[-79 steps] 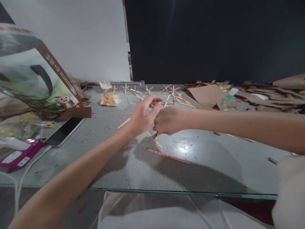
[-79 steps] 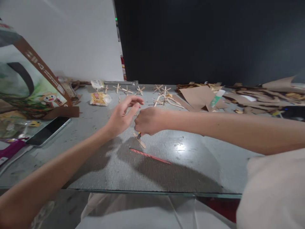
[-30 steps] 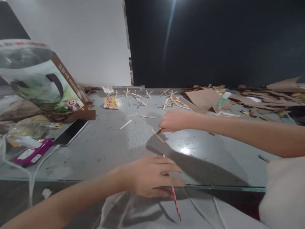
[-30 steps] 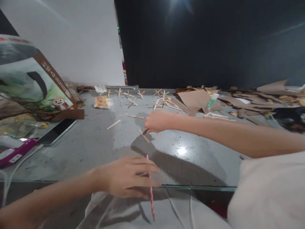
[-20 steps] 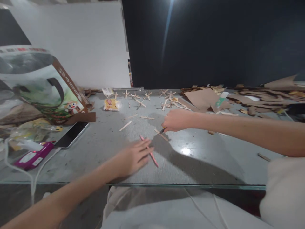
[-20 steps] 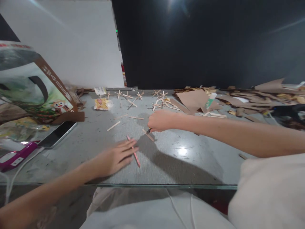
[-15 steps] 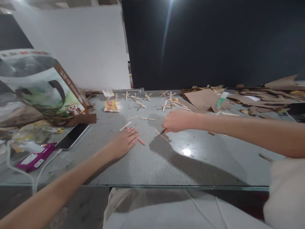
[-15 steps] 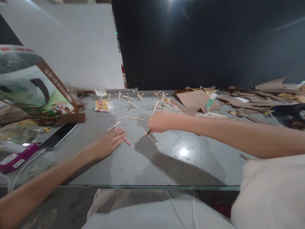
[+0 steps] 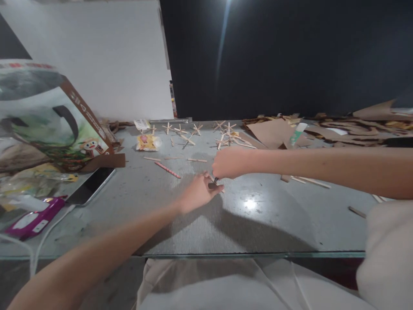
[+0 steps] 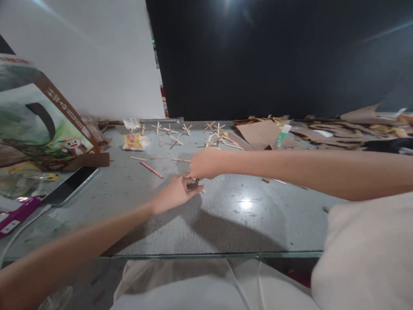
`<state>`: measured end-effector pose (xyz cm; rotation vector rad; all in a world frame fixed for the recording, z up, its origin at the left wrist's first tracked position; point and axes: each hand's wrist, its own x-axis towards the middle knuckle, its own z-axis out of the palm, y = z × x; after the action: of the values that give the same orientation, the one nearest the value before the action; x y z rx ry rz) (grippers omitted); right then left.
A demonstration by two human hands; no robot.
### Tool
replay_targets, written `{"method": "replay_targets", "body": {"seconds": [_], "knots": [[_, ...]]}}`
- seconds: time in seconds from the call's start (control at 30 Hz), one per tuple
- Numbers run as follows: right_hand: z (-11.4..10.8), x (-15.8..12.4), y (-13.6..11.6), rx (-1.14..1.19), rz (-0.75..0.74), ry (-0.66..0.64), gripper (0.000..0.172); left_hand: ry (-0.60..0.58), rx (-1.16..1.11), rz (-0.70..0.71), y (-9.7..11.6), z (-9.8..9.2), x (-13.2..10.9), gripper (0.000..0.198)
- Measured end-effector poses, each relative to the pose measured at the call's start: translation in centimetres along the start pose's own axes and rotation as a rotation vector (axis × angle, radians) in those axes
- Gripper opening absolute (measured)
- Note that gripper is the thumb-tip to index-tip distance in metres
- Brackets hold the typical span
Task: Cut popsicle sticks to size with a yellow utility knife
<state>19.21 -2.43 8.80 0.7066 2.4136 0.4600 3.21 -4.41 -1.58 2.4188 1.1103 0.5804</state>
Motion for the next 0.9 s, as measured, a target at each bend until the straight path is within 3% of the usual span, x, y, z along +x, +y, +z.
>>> {"method": "replay_targets", "body": {"seconds": [0.13, 0.3, 0.47, 0.63, 0.83, 0.9], "knots": [[-0.1, 0.0, 0.2, 0.0, 0.017, 0.009, 0.022, 0.038, -0.015, 0.039, -0.2, -0.2, 0.3, 0.02], [0.7, -0.1, 0.4, 0.012, 0.024, 0.007, 0.022, -0.013, -0.053, 0.098, -1.4, -0.4, 1.1, 0.02], [3.4, -0.4, 0.8, 0.086, 0.014, 0.002, 0.02, -0.059, 0.052, 0.098, -2.9, 0.3, 1.5, 0.052], [5.6, -1.0, 0.8, 0.113, 0.037, 0.014, 0.036, -0.154, 0.078, 0.071, -3.3, -0.2, 1.7, 0.069], [5.0, -1.2, 0.4, 0.103, 0.006, -0.029, 0.025, -0.22, 0.077, 0.13, -3.8, -0.8, 2.2, 0.066], [4.1, -1.0, 0.2, 0.09, 0.004, -0.059, 0.029, -0.218, 0.088, 0.141, -3.9, -0.7, 2.3, 0.064]]}}
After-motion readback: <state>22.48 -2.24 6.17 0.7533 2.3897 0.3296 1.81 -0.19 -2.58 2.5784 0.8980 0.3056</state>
